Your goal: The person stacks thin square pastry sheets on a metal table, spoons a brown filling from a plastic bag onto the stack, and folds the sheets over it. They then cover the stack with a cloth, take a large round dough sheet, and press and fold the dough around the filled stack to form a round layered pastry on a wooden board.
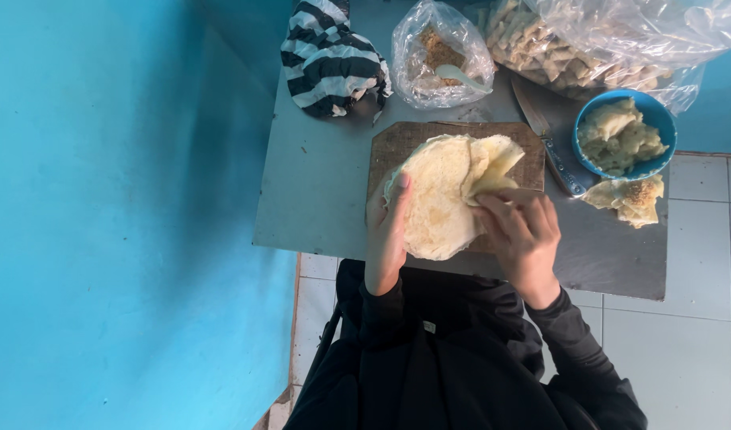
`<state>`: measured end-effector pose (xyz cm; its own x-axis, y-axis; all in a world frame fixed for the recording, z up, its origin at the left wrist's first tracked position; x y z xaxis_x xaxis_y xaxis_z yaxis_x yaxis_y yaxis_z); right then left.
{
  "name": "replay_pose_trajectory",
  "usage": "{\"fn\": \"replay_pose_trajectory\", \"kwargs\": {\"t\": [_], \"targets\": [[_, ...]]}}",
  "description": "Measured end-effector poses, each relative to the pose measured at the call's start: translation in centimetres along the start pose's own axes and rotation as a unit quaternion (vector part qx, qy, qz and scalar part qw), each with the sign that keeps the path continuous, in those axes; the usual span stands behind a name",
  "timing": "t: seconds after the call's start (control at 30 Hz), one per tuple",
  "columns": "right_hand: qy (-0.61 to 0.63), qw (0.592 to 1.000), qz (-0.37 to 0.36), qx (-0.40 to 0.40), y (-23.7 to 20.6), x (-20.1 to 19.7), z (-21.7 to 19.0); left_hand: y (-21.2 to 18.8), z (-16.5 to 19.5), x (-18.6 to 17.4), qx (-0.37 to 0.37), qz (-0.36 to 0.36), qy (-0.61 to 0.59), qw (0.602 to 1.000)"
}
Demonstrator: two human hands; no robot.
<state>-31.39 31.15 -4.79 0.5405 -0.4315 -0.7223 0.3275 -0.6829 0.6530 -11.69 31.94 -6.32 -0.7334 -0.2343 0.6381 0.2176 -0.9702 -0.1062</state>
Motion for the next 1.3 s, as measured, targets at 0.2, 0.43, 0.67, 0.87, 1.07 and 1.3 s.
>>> {"fn": "replay_pose_trajectory", "kwargs": {"t": [0.2,0.43,0.67,0.87,1.07,1.3], "targets": [[-0.018,0.994,-0.066,-0.091,1.2,-1.6,2.2,-0.1,0.4,-0.3,-0.002,-0.033,0.082,0.996],[-0.059,0.973,-0.160,-0.158,4.0,-3.8,4.1,-0.4,0.8,-0.2,-0.056,-0.025,0.109,0.992],[-0.030,0.970,-0.159,-0.180,4.4,-3.1,3.0,0.2,0.7,-0.1,-0.041,-0.020,0.051,0.998],[-0.021,0.972,-0.115,-0.204,4.7,-2.4,2.9,0.3,0.5,0.0,-0.013,-0.004,0.028,1.000],[-0.112,0.959,-0.102,-0.240,2.7,-2.2,3.6,0.6,0.6,-0.4,-0.006,0.024,0.028,0.999],[-0.116,0.972,-0.047,-0.198,2.1,-4.0,5.9,0.8,0.2,-1.4,0.006,0.025,0.037,0.999]]}}
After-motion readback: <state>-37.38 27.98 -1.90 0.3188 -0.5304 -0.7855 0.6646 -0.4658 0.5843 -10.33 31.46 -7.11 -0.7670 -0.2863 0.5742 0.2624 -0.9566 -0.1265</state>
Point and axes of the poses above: each hand's wrist, its own y-axis towards the middle knuckle, its own x-axis out of the palm, z = x × y, the point moved 2 cm from there along y, towards the middle knuckle, and after that the axes turned 5 degrees about -y, right-handed, at the moved point
